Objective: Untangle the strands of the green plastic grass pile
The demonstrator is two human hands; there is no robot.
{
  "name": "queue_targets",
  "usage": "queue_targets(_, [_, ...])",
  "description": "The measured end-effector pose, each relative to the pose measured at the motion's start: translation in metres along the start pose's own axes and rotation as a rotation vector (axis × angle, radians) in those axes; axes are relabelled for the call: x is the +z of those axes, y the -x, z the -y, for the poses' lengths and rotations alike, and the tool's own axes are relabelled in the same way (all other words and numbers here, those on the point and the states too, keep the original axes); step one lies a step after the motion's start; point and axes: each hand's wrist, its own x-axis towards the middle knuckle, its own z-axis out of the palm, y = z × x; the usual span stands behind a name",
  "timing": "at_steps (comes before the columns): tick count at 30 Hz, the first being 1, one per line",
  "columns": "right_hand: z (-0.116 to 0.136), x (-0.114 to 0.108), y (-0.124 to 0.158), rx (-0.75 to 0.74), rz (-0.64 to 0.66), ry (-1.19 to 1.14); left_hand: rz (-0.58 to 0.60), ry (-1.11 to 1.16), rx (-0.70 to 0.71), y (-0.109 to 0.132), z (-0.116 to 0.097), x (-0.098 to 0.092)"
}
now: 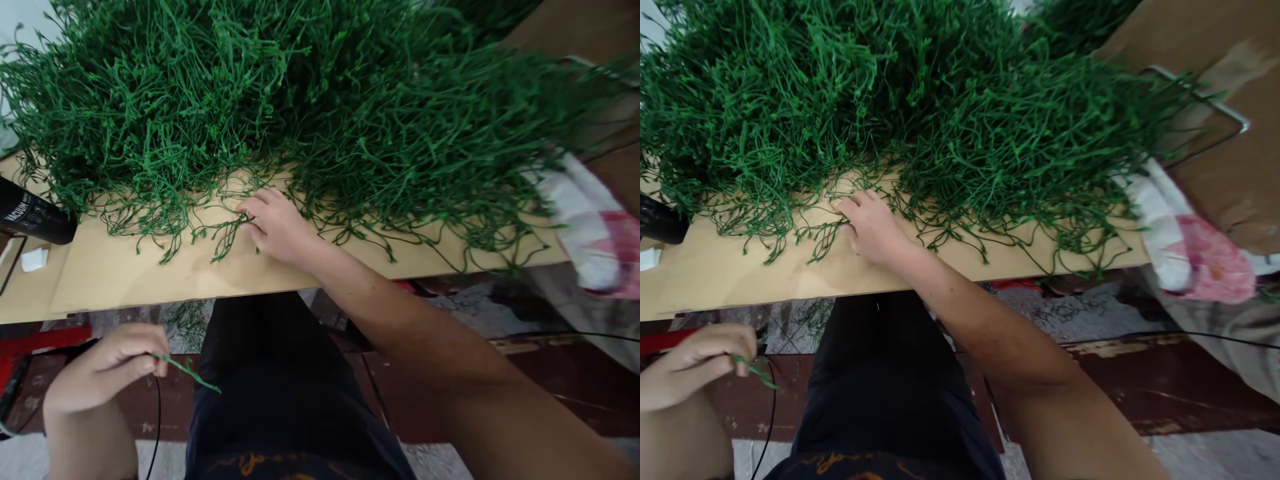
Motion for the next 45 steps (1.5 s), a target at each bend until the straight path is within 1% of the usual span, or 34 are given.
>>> queue_targets(1, [-0.002,-0.002,-0.002,0.011,-0.029,-0.027,0.043,-0.075,-0.142,0.005,0.007,0.007])
queue_targets(3, [-0.004,-0.007,-0.006,0.029,-0.077,-0.090,0.025,-0.200,-0.421,0.012,0.028,0.020])
queue_targets(4, [-0.005,-0.011,-0.009,0.034,-0.096,-0.123,-0.009,-0.267,-0.546,0.014,0.042,0.025])
queue_targets(5, [-0.005,-0.014,-0.012,0.040,-0.112,-0.155,-0.067,-0.341,-0.659,0.017,0.058,0.028])
queue_targets(6, [-0.005,-0.017,-0.014,0.044,-0.127,-0.186,-0.100,-0.395,-0.749,0.020,0.074,0.029])
queue_targets(7, [-0.005,-0.020,-0.016,0.048,-0.142,-0.213,-0.111,-0.425,-0.814,0.025,0.090,0.028])
queue_targets(9, [-0.006,-0.024,-0.018,0.052,-0.175,-0.239,-0.183,-0.476,-0.900,0.036,0.114,0.020])
queue_targets(10, [-0.006,-0.025,-0.019,0.048,-0.190,-0.234,-0.239,-0.510,-0.936,0.043,0.120,0.015])
queue_targets(11, [-0.007,-0.026,-0.019,0.040,-0.201,-0.215,-0.304,-0.534,-0.958,0.050,0.122,0.008])
queue_targets(12, [-0.007,-0.025,-0.019,0.029,-0.207,-0.184,-0.373,-0.541,-0.969,0.056,0.118,0.003])
queue_targets(13, [-0.007,-0.024,-0.019,0.016,-0.209,-0.148,-0.438,-0.522,-0.953,0.060,0.110,-0.002])
queue_targets(14, [-0.007,-0.022,-0.019,0.003,-0.210,-0.113,-0.501,-0.478,-0.904,0.063,0.097,-0.006])
queue_targets(15, [-0.007,-0.020,-0.019,-0.011,-0.212,-0.085,-0.555,-0.421,-0.809,0.062,0.081,-0.009])
queue_targets(17, [-0.005,-0.015,-0.020,-0.038,-0.225,-0.057,-0.620,-0.326,-0.547,0.049,0.044,-0.010])
queue_targets(18, [-0.003,-0.013,-0.021,-0.052,-0.234,-0.054,-0.661,-0.305,-0.400,0.036,0.026,-0.010])
queue_targets(19, [-0.001,-0.011,-0.022,-0.069,-0.242,-0.055,-0.701,-0.318,-0.238,0.019,0.010,-0.009])
queue_targets(20, [0.001,-0.009,-0.022,-0.089,-0.247,-0.056,-0.735,-0.343,-0.112,-0.002,-0.002,-0.008])
queue_targets(22, [0.005,-0.009,-0.023,-0.129,-0.255,-0.059,-0.851,-0.393,0.050,-0.049,-0.015,-0.007])
queue_targets(23, [0.007,-0.009,-0.023,-0.146,-0.259,-0.059,-0.863,-0.426,0.088,-0.072,-0.017,-0.006])
queue_targets(25, [0.006,-0.011,-0.022,-0.161,-0.272,-0.060,-0.816,-0.501,0.092,-0.115,-0.014,-0.005])
queue_targets(26, [0.005,-0.013,-0.021,-0.157,-0.279,-0.065,-0.802,-0.528,0.075,-0.132,-0.011,-0.005])
queue_targets(27, [0.002,-0.014,-0.020,-0.149,-0.284,-0.075,-0.796,-0.545,0.053,-0.145,-0.007,-0.004])
queue_targets(29, [-0.003,-0.017,-0.016,-0.129,-0.281,-0.105,-0.778,-0.533,0.006,-0.162,0.001,-0.003])
queue_targets(31, [-0.008,-0.016,-0.013,-0.097,-0.279,-0.157,-0.760,-0.493,-0.033,-0.169,0.008,-0.003])
queue_targets(33, [-0.011,-0.014,-0.011,-0.014,-0.305,-0.246,-0.757,-0.460,-0.057,-0.168,0.013,-0.005])
queue_targets(35, [-0.011,-0.011,-0.013,0.160,-0.343,-0.365,-0.765,-0.457,-0.054,-0.166,0.016,-0.006])
queue_targets(36, [-0.010,-0.011,-0.015,0.273,-0.323,-0.440,-0.780,-0.473,-0.041,-0.165,0.017,-0.007])
queue_targets(37, [-0.008,-0.010,-0.017,0.386,-0.261,-0.532,-0.805,-0.506,-0.026,-0.165,0.018,-0.007])
queue_targets(39, [-0.005,-0.012,-0.023,0.555,-0.034,-0.762,-0.860,-0.613,-0.006,-0.166,0.016,-0.005])
queue_targets(40, [-0.003,-0.014,-0.025,0.603,0.086,-0.880,-0.878,-0.678,-0.002,-0.167,0.014,-0.004])
queue_targets(41, [-0.001,-0.016,-0.028,0.630,0.171,-0.979,-0.880,-0.740,0.003,-0.168,0.012,-0.001])
queue_targets(42, [0.001,-0.018,-0.031,0.650,0.210,-1.052,-0.864,-0.796,0.008,-0.169,0.009,0.001])
queue_targets(43, [0.002,-0.019,-0.034,0.668,0.207,-1.106,-0.838,-0.846,0.013,-0.170,0.006,0.004])
queue_targets(45, [0.003,-0.019,-0.040,0.686,0.151,-1.185,-0.766,-0.930,0.013,-0.172,0.000,0.009])
